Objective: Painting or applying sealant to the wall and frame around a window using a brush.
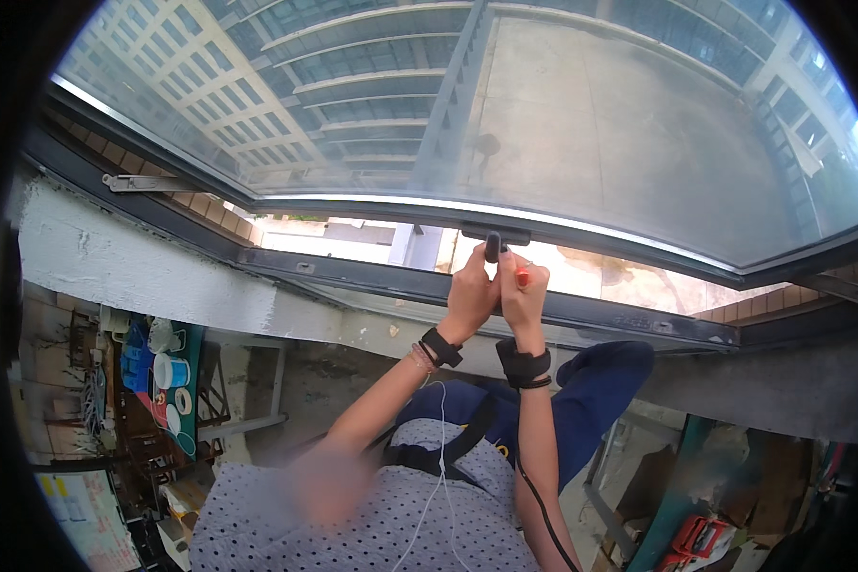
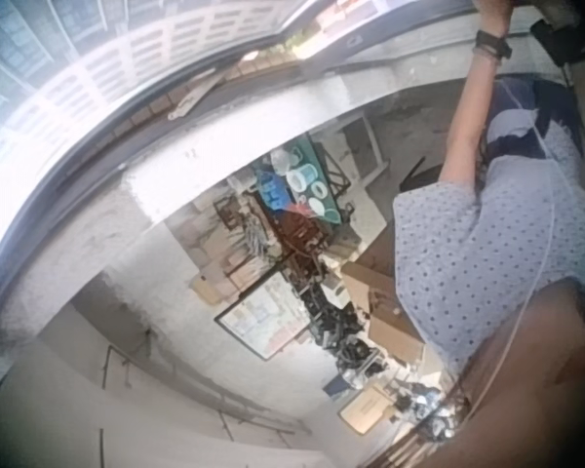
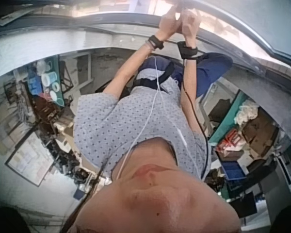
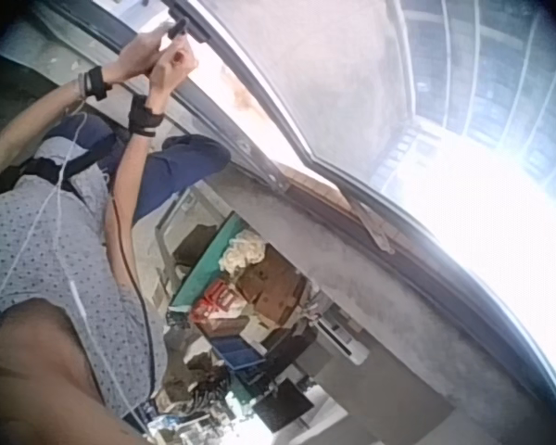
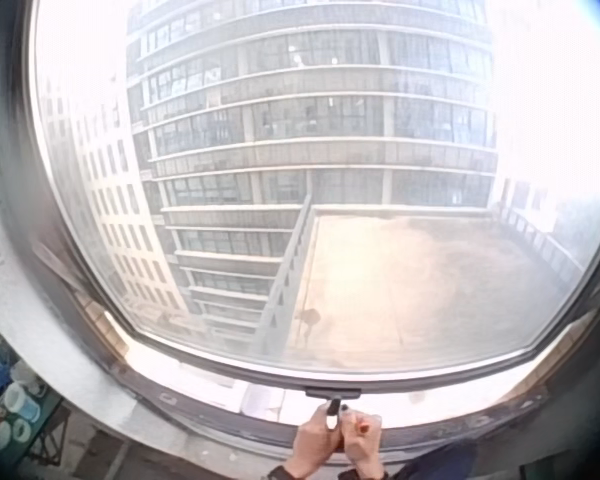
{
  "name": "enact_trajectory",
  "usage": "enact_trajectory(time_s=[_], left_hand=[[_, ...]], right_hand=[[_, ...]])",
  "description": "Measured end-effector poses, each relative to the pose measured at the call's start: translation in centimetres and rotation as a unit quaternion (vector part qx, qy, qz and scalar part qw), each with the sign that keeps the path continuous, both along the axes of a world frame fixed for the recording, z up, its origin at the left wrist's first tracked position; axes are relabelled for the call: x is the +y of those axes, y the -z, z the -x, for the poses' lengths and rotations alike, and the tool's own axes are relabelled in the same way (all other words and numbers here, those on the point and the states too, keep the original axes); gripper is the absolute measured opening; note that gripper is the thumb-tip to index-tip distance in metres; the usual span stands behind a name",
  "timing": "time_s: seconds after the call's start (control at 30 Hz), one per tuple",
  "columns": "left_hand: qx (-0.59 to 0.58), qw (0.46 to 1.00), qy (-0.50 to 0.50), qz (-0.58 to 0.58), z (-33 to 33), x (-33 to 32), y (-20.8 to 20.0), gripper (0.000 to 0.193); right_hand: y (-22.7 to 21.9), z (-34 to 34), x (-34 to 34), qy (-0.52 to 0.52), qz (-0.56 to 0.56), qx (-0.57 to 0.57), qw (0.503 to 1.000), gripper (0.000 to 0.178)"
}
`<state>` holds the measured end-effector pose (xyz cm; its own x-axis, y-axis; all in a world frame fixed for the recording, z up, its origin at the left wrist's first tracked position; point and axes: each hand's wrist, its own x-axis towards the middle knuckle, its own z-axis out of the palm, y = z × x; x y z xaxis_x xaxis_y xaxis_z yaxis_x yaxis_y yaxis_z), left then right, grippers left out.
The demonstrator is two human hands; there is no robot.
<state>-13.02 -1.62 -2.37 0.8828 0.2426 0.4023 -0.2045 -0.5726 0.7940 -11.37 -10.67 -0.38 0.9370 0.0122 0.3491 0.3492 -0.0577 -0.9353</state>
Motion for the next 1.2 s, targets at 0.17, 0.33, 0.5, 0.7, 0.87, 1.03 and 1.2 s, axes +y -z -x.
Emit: enact_trajectory(time_s=[0.17, 0.33, 0.5, 0.7, 0.87, 1.03, 1.2], left_hand=[[-0.108, 0.994, -0.025, -0.007, -0.5, 0.1, 1.1, 0.019], [-0.098, 0.995, -0.025, -0.007, -0.5, 0.1, 0.7, 0.02], [-0.101, 0.995, -0.022, -0.002, -0.5, 0.2, 0.8, 0.019], [-0.098, 0.995, -0.011, 0.01, -0.6, -0.1, 0.6, 0.019], [-0.094, 0.995, -0.013, 0.015, -0.3, 0.1, 0.6, 0.02], [-0.081, 0.997, -0.011, 0.006, -0.5, 0.1, 0.8, 0.023], [-0.099, 0.995, -0.016, -0.007, -0.5, 0.3, 1.1, 0.023]], right_hand=[[1.2, -0.3, -3.4, -0.048, -0.222, 0.036, 0.973, 0.039], [2.2, -1.9, -10.6, 0.041, -0.196, 0.027, 0.979, 0.041], [1.9, -3.4, -18.1, 0.121, -0.129, 0.014, 0.984, 0.041], [2.5, -3.3, -17.2, 0.205, 0.022, -0.018, 0.978, 0.04], [0.5, -1.5, -9.7, 0.126, 0.308, -0.145, 0.932, 0.035], [-0.6, 0.2, -2.3, 0.05, 0.165, -0.068, 0.983, 0.029], [-0.8, 0.9, -0.5, 0.031, 0.081, -0.065, 0.994, 0.036]])
